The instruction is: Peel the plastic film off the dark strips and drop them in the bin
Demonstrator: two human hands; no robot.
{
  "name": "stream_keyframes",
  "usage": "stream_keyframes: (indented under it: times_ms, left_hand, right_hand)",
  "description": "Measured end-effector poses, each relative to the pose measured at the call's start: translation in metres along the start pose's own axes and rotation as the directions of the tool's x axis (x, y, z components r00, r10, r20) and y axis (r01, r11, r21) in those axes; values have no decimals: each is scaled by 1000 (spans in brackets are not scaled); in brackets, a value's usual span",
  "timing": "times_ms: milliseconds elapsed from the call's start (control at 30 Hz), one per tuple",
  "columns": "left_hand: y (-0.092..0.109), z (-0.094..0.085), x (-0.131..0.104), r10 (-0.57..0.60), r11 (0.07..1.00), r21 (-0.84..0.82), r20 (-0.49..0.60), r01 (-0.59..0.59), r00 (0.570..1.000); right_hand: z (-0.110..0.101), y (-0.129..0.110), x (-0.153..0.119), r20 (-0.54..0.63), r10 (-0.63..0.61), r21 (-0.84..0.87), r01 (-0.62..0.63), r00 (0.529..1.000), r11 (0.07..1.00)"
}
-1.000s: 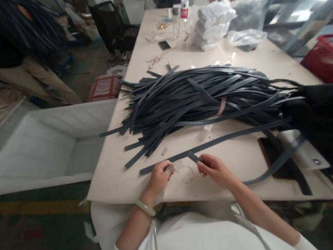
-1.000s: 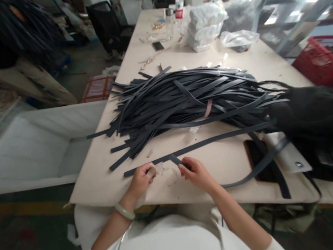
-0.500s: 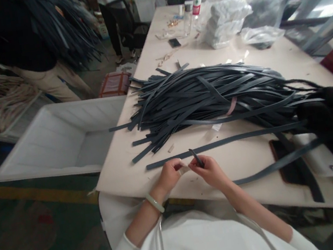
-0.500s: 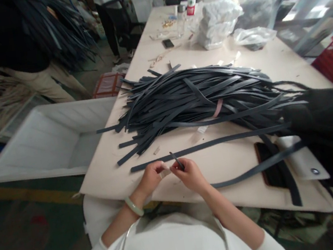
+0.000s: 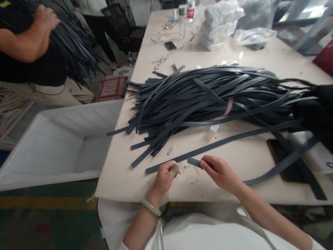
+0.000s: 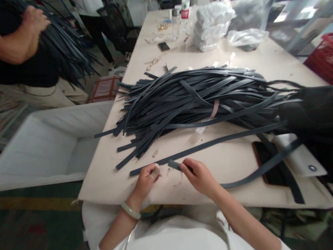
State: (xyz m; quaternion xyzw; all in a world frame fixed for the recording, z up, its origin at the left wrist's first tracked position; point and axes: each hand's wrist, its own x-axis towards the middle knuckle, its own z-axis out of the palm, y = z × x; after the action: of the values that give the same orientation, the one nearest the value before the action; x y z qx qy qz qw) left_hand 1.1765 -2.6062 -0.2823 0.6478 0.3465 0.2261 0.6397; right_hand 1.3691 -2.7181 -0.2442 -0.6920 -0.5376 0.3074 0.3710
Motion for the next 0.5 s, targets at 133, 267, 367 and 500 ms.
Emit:
stream_keyframes:
  times_ms: [133,267,367,500]
  left_hand:
    - [-6,0,1,12,1000,-17,5,-12,1000]
    - [-9,0,2,23,1000,-14,15,-23,1000]
    - [-8,0,2,27,1000,-2,12,-27,1000]
    - [-6,2,3,43,999,27,4,-43,999]
  right_hand:
    - [-3,-13,-3,-21,-133,-215,126,991,969]
    - [-4,-23,-4,11,-171,-317,166,985,934]
    - [-2,-25,-5,36,-164,-339,166,986,926]
    - [0,-26,-5,62,-136,-391,149,989,908]
